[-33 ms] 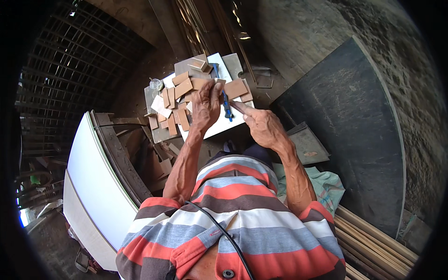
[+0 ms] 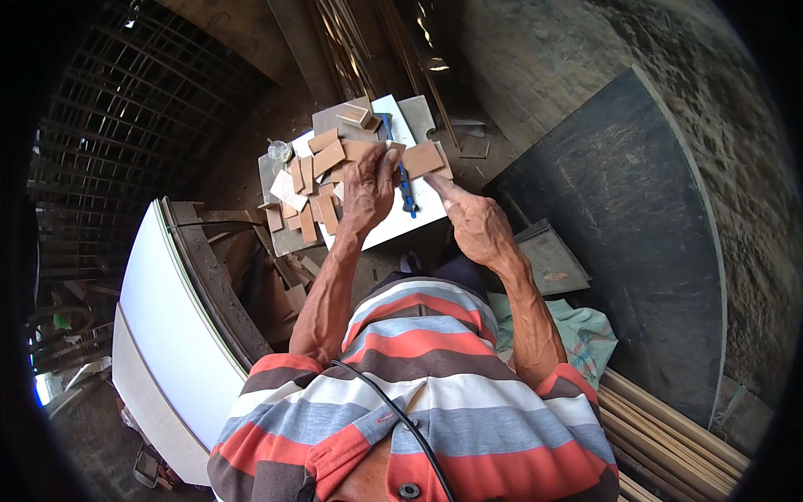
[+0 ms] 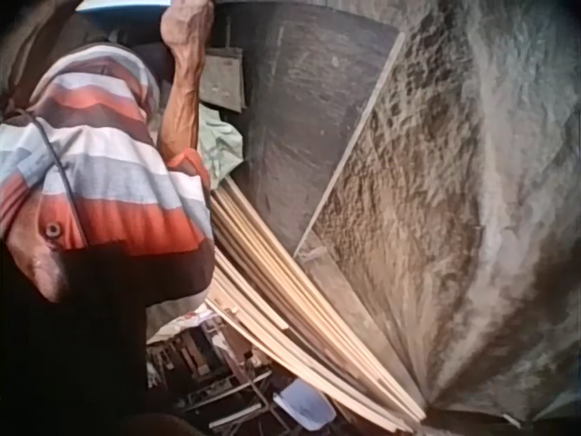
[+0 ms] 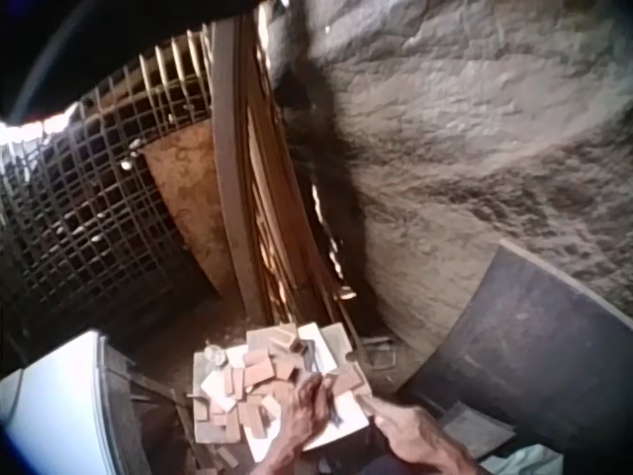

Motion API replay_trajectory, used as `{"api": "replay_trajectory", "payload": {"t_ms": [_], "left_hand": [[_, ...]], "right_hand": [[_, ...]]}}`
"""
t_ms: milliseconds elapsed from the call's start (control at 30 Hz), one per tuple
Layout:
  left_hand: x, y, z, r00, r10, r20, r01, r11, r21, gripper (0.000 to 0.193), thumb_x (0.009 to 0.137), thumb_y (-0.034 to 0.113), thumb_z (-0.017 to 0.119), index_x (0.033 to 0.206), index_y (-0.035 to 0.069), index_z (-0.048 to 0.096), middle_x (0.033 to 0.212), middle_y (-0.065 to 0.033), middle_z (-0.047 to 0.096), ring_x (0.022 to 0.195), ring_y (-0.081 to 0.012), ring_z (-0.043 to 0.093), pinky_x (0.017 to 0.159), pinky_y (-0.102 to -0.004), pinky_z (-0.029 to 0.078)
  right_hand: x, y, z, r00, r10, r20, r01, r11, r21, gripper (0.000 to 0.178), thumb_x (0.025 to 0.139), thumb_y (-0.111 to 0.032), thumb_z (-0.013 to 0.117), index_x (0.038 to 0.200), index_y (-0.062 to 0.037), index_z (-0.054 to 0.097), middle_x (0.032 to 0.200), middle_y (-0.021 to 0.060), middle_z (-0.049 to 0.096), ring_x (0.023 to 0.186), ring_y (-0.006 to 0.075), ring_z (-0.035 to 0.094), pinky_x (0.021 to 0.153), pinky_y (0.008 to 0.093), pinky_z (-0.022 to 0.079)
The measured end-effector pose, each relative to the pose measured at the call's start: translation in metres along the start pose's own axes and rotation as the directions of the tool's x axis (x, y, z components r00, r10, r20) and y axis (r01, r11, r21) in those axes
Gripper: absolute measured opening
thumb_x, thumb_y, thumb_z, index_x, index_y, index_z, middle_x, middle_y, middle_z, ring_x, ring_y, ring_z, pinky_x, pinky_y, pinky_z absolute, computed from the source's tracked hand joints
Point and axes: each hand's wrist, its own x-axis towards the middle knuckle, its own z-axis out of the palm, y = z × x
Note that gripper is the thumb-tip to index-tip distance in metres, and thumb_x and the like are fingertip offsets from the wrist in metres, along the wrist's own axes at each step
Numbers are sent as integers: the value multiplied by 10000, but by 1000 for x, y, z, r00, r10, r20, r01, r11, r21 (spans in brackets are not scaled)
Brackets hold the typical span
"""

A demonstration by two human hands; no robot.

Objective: The person carves small rectangular wooden blocks using a knife and a blue saw. They hold the wood pieces in one hand and use the tools to shape the edges and surfaces, occasionally inspecting the carved pieces. The person works at a cluttered table with many similar wooden blocks.

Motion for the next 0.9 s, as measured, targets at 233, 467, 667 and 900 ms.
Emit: {"api": "replay_trajectory", "payload": {"t_ms": [233,467,667,900], "left_hand": [[-4,4,8,996,88,-7,-88,996,-6,154,970,149,565,929,6,602,554,-83,539,492,-143,532,483,-311,413],[-6,-2,12,912,-393,120,397,768,-502,259,1007,251,522,811,84,547,560,35,470,462,-46,419,403,-209,305],[0,5,4,898,-393,197,377,457,-806,259,999,273,546,812,96,523,664,40,482,500,-25,423,418,-171,315],[-8,13,6,951,-259,170,310,811,-497,244,1006,250,538,849,66,566,634,47,472,514,-28,401,440,-200,292]], "right_hand": [[28,-38,19,962,-157,-222,170,985,40,448,964,-134,407,1387,3,460,1380,195,519,1260,341,520,1022,350,420],[23,-33,16,956,-80,-283,139,971,196,467,984,-63,400,1450,-36,392,1407,117,528,1167,247,601,861,315,495],[4,6,38,987,-19,-159,51,979,199,467,940,-49,437,1407,-37,444,1140,124,601,822,190,614,717,303,503],[37,-9,20,924,284,-254,-21,703,711,194,913,-214,606,979,-35,643,627,-76,429,529,15,379,470,199,319]]}}
